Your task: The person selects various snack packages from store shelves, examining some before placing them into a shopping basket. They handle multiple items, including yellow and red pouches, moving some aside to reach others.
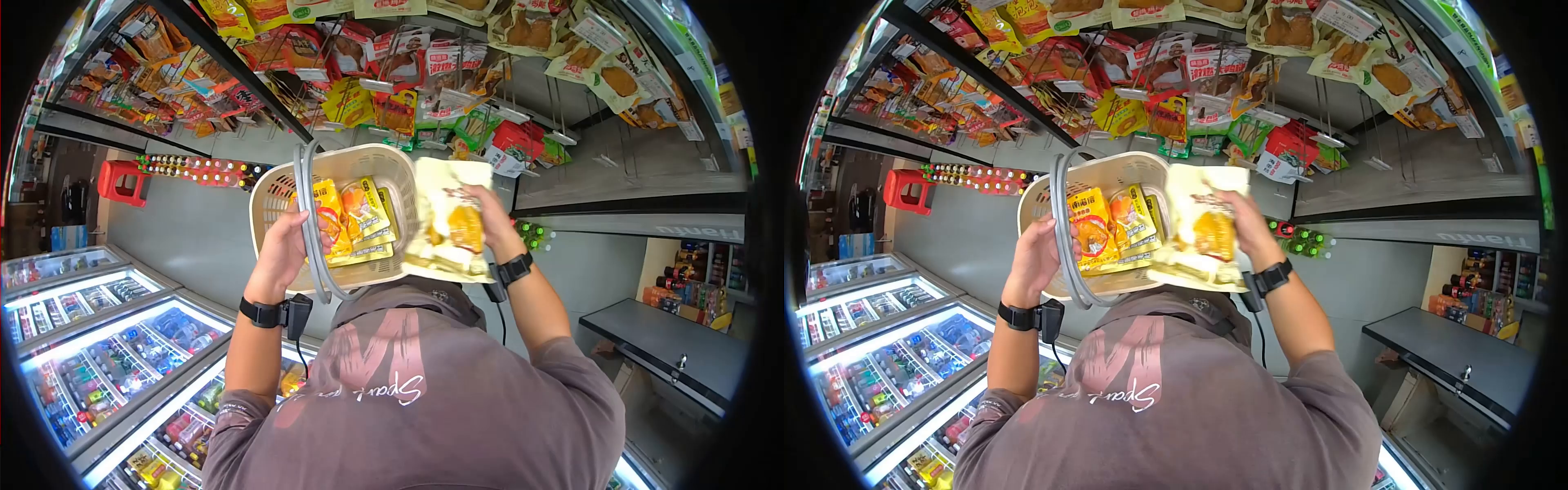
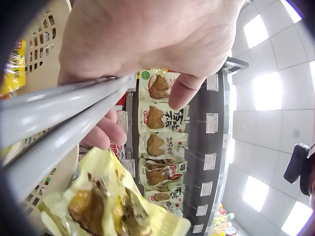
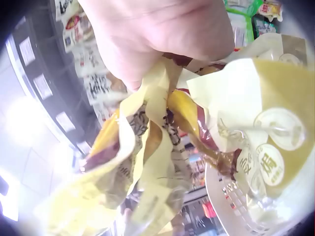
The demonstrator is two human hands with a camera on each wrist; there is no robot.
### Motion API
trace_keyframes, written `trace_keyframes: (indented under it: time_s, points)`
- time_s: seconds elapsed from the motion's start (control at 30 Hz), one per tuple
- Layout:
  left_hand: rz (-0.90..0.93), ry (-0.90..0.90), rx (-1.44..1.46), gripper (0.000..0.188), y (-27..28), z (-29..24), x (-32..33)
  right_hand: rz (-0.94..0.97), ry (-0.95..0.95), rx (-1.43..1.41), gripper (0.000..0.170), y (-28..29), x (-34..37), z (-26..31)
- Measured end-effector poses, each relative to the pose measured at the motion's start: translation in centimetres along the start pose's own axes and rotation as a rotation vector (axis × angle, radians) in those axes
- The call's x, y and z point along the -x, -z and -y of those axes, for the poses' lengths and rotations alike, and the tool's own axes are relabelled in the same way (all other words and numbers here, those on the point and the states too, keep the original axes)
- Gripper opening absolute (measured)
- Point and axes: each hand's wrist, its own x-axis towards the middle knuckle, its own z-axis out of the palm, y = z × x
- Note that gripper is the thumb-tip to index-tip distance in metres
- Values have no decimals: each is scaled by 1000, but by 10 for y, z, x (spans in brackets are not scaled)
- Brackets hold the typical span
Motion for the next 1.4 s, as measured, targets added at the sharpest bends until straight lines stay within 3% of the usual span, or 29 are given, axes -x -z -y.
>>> trace_keyframes:
  time_s: [0.17,0.3,0.4,0.43,0.5,0.63,0.77,0.83,0.9,0.97,1.03,1.1,1.23,1.27,1.3,1.37,1.4]
  points:
    - [26,20,-19,39,6,2,1,59,-13,183,27,-87,-35,-20]
    - [66,19,2,41,12,-3,6,-98,-27,265,26,-113,-74,-77]
    - [114,19,25,39,19,-6,9,-215,-32,197,29,-130,-83,-116]
    - [133,15,47,40,20,-6,11,-163,-46,56,32,-138,-81,-126]
    - [155,9,81,41,24,-6,12,-156,-218,54,39,-147,-77,-140]
    - [169,-5,103,42,39,-9,14,-150,-391,305,51,-147,-62,-148]
    - [120,13,133,41,63,-4,14,-37,-350,375,55,-145,-24,-108]
    - [117,29,136,40,69,-1,13,43,-204,348,43,-136,-4,-64]
    - [84,-4,160,40,74,-2,12,-17,-32,488,26,-103,-4,-35]
    - [83,5,156,41,78,-3,11,-244,131,539,15,-51,-14,-14]
    - [10,15,159,40,77,-5,15,-471,224,542,10,5,-34,3]
    - [-42,-20,142,41,76,-9,18,-578,352,515,13,71,-72,12]
    - [-243,-53,76,44,74,-20,36,-587,602,561,26,176,-164,34]
    - [-263,-64,69,44,75,-23,41,-646,715,634,32,179,-182,42]
    - [-284,-74,63,44,73,-26,46,-514,707,477,52,186,-196,54]
    - [-352,-96,58,43,64,-28,51,-462,763,324,71,191,-235,73]
    - [-380,-97,39,42,62,-29,54,-439,749,310,71,191,-250,80]
